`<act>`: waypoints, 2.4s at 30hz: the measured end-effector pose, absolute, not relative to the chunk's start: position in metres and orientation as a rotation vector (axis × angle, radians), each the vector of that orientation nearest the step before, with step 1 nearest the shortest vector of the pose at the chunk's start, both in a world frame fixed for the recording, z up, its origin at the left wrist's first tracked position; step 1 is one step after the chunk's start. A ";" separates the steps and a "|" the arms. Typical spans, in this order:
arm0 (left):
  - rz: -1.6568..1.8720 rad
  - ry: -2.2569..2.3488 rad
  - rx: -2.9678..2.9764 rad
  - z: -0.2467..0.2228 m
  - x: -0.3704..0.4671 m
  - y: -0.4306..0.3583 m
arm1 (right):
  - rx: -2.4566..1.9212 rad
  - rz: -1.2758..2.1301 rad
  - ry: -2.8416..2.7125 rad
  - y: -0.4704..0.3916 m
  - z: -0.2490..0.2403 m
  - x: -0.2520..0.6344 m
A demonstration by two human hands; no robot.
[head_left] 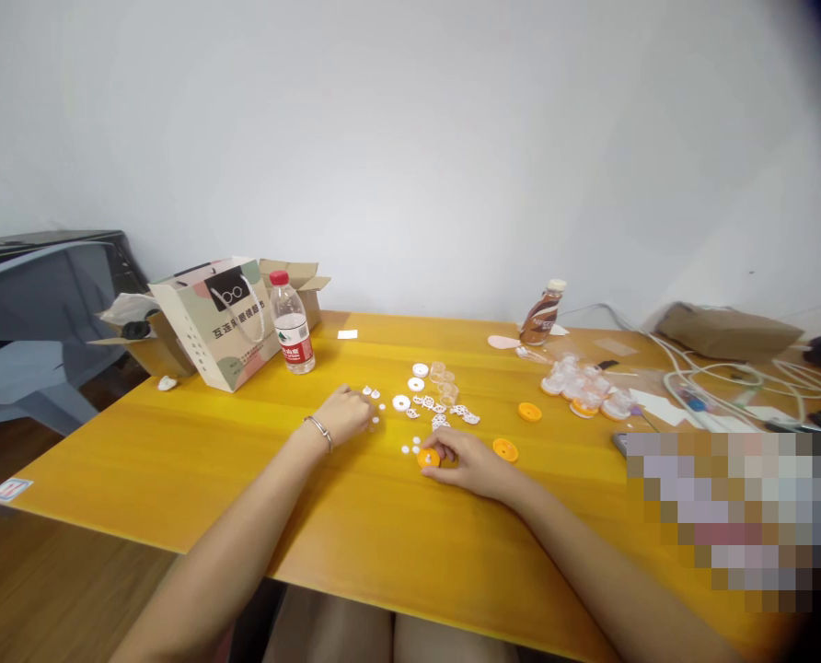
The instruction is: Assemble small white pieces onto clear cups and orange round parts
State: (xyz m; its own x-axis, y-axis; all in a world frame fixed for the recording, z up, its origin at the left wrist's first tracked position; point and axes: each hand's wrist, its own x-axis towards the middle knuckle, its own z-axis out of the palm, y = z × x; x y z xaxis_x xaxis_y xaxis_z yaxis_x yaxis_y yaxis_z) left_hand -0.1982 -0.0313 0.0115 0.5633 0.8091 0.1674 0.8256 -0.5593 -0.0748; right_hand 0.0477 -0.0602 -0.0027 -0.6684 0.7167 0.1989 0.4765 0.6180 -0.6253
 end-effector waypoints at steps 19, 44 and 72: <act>-0.516 -1.113 -2.937 0.003 -0.140 -0.062 | -0.953 0.735 -2.384 -0.056 -0.013 0.041; -0.435 -0.912 -2.829 0.005 -0.143 -0.066 | -0.919 0.751 -2.395 -0.053 -0.016 0.041; -0.740 -1.164 -2.973 0.012 -0.141 -0.067 | -0.825 1.231 -2.093 -0.055 -0.011 0.042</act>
